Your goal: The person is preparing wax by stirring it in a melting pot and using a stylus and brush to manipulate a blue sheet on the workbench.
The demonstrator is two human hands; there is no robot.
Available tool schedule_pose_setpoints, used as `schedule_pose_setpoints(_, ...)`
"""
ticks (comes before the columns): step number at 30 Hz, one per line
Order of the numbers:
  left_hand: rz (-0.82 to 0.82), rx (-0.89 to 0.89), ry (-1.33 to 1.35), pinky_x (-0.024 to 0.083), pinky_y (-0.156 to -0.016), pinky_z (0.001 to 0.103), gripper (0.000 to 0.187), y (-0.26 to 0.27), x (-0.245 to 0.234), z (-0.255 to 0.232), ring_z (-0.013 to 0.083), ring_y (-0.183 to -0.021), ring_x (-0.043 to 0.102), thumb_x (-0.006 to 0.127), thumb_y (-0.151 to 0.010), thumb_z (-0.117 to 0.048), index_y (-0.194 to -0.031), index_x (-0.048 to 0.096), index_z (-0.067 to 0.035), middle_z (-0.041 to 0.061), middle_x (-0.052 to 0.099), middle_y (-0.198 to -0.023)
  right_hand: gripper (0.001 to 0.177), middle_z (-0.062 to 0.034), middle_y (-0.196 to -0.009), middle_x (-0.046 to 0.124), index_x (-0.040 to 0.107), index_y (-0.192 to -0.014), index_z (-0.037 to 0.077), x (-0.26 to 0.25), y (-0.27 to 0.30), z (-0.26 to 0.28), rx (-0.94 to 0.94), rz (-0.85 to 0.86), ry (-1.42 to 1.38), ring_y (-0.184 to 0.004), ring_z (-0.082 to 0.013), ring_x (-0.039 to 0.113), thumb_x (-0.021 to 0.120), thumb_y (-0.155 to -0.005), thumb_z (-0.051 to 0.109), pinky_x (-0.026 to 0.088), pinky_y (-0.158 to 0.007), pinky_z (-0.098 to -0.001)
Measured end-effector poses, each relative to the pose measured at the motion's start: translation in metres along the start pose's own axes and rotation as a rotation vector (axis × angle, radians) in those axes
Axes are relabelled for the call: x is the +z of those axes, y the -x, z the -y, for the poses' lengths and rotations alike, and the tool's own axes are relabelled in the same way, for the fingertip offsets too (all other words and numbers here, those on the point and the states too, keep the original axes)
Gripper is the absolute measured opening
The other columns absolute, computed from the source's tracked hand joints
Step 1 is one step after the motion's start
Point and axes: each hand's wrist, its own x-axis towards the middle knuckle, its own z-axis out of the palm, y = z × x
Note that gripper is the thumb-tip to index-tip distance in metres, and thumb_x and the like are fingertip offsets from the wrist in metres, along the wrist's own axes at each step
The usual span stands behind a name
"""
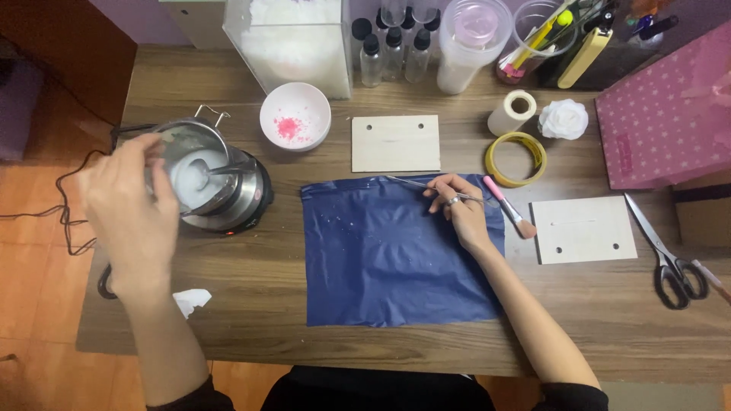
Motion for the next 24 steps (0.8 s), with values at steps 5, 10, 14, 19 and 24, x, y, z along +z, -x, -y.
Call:
schedule_pose_setpoints(5, -0.165, 0.259, -0.097, 0.038, -0.080, 0.037, 0.014, 0.012, 0.032, -0.064, 0.0245, -0.087, 0.052, 0.062, -0.096, -0.019, -0.104, 0.070, -0.011, 0.006, 0.059, -0.089, 0.019, -0.0164, -0.075, 0.065, 0.064, -0.088, 0.000, -0.002, -0.006, -0.014, -0.104, -0.026, -0.053, -0.051, -0.0151, 0.060, 0.054, -0.091, 0.016, 0.036, -0.038, -0.0158)
schedule_pose_setpoints(10, -0.007, 0.413, 0.211, 0.039, -0.072, 0.032, 0.004, 0.009, 0.128, -0.112, 0.0171, -0.078, 0.053, 0.068, -0.081, -0.021, -0.081, 0.068, -0.017, -0.002, 0.056, -0.072, 0.020, -0.0164, -0.074, 0.065, 0.063, -0.088, -0.001, -0.005, -0.006, -0.022, -0.137, -0.025, -0.062, -0.051, -0.0152, 0.060, 0.054, -0.092, 0.016, 0.036, -0.038, -0.0161)
schedule_pose_setpoints(14, 0.134, 0.342, 0.270, 0.035, -0.069, 0.032, 0.005, 0.010, 0.184, -0.112, 0.0171, -0.074, 0.047, 0.071, -0.075, -0.017, -0.074, 0.068, -0.013, 0.000, 0.052, -0.067, 0.021, -0.0179, -0.072, 0.064, 0.063, -0.086, -0.002, -0.004, -0.007, -0.023, -0.164, -0.015, -0.058, -0.050, -0.0164, 0.061, 0.053, -0.091, 0.016, 0.036, -0.037, -0.0172)
schedule_pose_setpoints(19, 0.207, 0.355, 0.251, 0.034, -0.071, 0.034, 0.007, 0.005, 0.203, -0.115, 0.0177, -0.075, 0.047, 0.073, -0.074, -0.018, -0.075, 0.070, -0.012, 0.001, 0.053, -0.067, 0.021, -0.0173, -0.071, 0.065, 0.064, -0.085, -0.002, -0.005, -0.007, -0.024, -0.144, -0.006, -0.037, -0.050, -0.0160, 0.061, 0.054, -0.090, 0.015, 0.036, -0.037, -0.0167)
schedule_pose_setpoints(24, 0.252, 0.358, 0.272, 0.035, -0.075, 0.034, 0.007, 0.001, 0.210, -0.114, 0.0173, -0.075, 0.047, 0.073, -0.075, -0.018, -0.075, 0.070, -0.012, 0.001, 0.054, -0.067, 0.019, -0.0175, -0.071, 0.065, 0.064, -0.085, -0.002, -0.005, -0.006, -0.023, -0.144, 0.000, -0.016, -0.049, -0.0168, 0.061, 0.054, -0.090, 0.013, 0.037, -0.037, -0.0170)
